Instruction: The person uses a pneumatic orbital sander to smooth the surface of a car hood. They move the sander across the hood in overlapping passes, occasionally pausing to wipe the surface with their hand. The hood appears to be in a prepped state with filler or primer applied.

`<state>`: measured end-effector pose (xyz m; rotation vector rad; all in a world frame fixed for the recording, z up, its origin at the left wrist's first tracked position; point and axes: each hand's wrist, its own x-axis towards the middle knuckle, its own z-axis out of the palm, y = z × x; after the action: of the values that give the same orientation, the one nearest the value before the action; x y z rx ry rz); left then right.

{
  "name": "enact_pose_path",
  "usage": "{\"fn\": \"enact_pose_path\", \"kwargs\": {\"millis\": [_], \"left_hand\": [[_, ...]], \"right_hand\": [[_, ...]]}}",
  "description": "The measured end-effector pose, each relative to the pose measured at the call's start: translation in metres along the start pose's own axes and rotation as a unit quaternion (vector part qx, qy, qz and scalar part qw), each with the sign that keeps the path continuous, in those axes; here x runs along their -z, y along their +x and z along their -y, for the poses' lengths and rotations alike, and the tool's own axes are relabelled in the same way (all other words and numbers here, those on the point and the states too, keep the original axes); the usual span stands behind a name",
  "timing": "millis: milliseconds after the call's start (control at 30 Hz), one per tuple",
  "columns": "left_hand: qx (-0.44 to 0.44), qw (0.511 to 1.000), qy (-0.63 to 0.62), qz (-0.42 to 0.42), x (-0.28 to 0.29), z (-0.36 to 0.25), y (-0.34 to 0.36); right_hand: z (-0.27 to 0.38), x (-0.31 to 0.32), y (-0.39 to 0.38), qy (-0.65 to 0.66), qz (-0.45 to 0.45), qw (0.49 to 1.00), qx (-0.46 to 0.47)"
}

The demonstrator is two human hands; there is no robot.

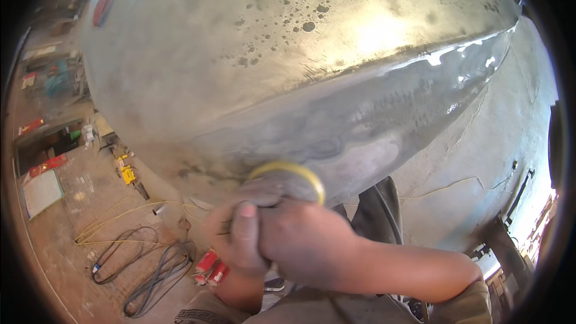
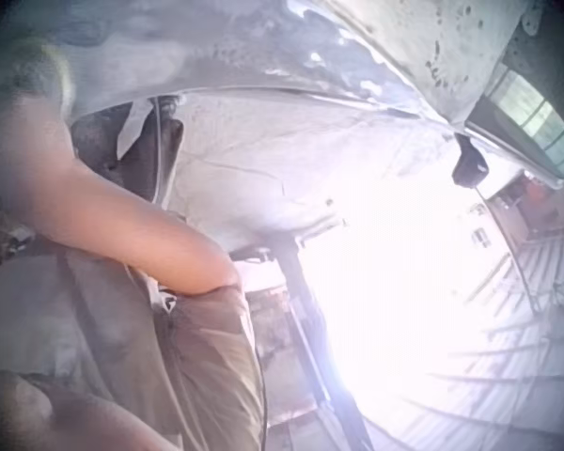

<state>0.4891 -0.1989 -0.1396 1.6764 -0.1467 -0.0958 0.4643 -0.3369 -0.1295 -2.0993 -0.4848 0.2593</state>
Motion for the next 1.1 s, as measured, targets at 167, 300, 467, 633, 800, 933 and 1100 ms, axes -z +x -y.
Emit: {"fn": "enact_pose_path", "kwargs": {"millis": [167, 300, 467, 633, 800, 933, 1100], "left_hand": [[0.058, 0.998, 0.030, -0.003, 0.025, -0.004, 0.006], [-0.040, 0.998, 0.024, 0.031, 0.006, 0.006, 0.008], [0.009, 0.999, 0.032, 0.022, 0.023, 0.002, 0.006], [0.014, 0.998, 0.033, 0.047, 0.027, -0.004, 0.014], [0.062, 0.996, 0.024, 0.052, 0.011, -0.010, 0.016], [0.055, 0.997, 0.037, 0.039, 0.034, -0.005, 0.015], [0.002, 0.996, -0.027, 0.081, 0.024, 0.004, 0.019]], "right_hand": [[0.004, -0.027, 0.016, 0.094, -0.016, 0.995, -0.015], [-0.001, -0.001, 0.003, 0.035, -0.057, 0.998, -0.021], [0.006, -0.016, 0.013, 0.022, -0.024, 0.999, -0.017], [0.011, -0.023, 0.017, 0.045, -0.039, 0.998, -0.034], [0.001, -0.004, 0.008, 0.018, -0.066, 0.997, -0.022], [0.013, -0.027, 0.020, -0.022, -0.042, 0.999, -0.004], [0.006, -0.019, 0.009, -0.003, -0.094, 0.995, -0.016]]}}
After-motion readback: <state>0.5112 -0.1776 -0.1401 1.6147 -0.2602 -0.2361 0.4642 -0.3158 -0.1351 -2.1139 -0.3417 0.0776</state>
